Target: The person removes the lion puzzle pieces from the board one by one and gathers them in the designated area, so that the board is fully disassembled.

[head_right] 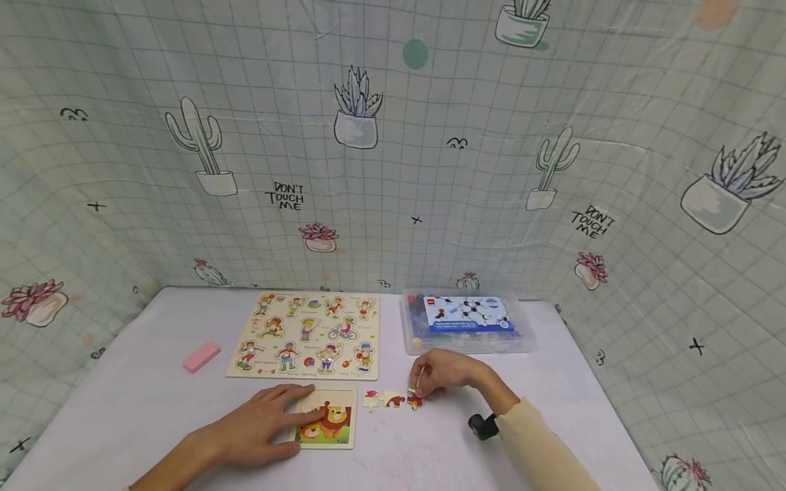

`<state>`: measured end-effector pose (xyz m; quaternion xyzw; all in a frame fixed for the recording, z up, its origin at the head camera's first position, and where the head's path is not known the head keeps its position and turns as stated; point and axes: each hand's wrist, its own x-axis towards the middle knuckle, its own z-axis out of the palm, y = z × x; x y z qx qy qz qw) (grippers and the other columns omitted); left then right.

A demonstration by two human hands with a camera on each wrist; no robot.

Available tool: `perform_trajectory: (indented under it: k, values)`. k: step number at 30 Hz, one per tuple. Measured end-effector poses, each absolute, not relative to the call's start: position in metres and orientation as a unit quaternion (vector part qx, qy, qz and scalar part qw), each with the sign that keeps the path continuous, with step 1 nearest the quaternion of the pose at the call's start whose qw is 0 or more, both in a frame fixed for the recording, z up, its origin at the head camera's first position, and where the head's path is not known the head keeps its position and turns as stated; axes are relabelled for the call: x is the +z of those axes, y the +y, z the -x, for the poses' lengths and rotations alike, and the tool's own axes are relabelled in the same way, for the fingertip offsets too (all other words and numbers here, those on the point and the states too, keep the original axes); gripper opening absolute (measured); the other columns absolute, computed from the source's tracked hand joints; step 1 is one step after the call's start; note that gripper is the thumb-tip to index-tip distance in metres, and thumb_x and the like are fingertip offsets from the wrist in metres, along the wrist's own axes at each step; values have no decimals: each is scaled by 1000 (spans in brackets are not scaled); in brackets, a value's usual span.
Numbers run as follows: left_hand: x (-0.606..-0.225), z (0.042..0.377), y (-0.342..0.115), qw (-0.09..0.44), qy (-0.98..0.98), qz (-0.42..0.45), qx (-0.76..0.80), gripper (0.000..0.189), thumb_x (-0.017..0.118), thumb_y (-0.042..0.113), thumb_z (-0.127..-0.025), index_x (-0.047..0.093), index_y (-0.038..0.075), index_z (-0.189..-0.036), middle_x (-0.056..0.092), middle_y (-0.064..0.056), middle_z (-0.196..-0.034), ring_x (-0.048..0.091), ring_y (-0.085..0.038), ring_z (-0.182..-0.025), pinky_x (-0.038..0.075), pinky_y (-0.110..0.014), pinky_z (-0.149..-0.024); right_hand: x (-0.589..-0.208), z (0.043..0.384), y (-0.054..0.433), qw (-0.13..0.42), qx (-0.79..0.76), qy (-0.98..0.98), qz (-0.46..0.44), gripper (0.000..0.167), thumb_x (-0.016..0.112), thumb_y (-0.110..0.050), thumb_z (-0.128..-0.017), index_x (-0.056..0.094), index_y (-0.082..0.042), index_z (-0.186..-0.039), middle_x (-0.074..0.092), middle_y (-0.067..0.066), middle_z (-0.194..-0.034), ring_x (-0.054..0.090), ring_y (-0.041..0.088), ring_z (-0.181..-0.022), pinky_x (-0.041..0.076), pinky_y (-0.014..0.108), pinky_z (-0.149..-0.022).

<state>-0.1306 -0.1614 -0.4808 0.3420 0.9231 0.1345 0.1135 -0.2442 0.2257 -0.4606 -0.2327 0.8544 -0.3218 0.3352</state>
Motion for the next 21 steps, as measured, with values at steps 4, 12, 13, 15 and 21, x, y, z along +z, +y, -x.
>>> perform_trajectory:
  k: [4,12,13,15,21]
  values:
    - [-480,129,-162,111,923,-349,122,57,61,49,-95,43,49,-149,32,-6,-162,33,-32,-145,30,-59,-113,-460,242,223,329,-300,862,241,9,74,-11,-86,71,-12,-94,59,-4,-68,50,14,-63,39,26,-58]
    - [-480,128,-163,105,918,-364,115,54,62,42,-95,46,49,-147,35,-6,-160,34,-31,-145,31,-59,-113,-458,239,215,296,-245,888,251,12,79,-10,-83,70,-16,-89,58,-3,-71,52,14,-68,40,30,-61]
    - [-480,127,-163,105,918,-366,116,54,62,41,-96,46,49,-147,36,-6,-160,34,-31,-145,31,-59,-112,-457,239,214,294,-241,891,250,12,79,-11,-83,70,-17,-88,58,-3,-71,52,14,-68,40,30,-61]
    - [-480,127,-163,104,916,-369,116,54,61,40,-96,46,49,-147,36,-6,-160,34,-31,-144,32,-59,-112,-457,239,213,290,-231,895,249,12,79,-11,-83,70,-18,-88,58,-4,-71,52,14,-68,40,30,-61]
    - [-482,127,-163,106,916,-369,116,55,61,39,-96,44,50,-148,35,-6,-161,34,-32,-145,31,-60,-112,-457,238,211,287,-214,899,252,12,79,-12,-83,70,-19,-86,58,-5,-72,52,12,-68,40,28,-61]
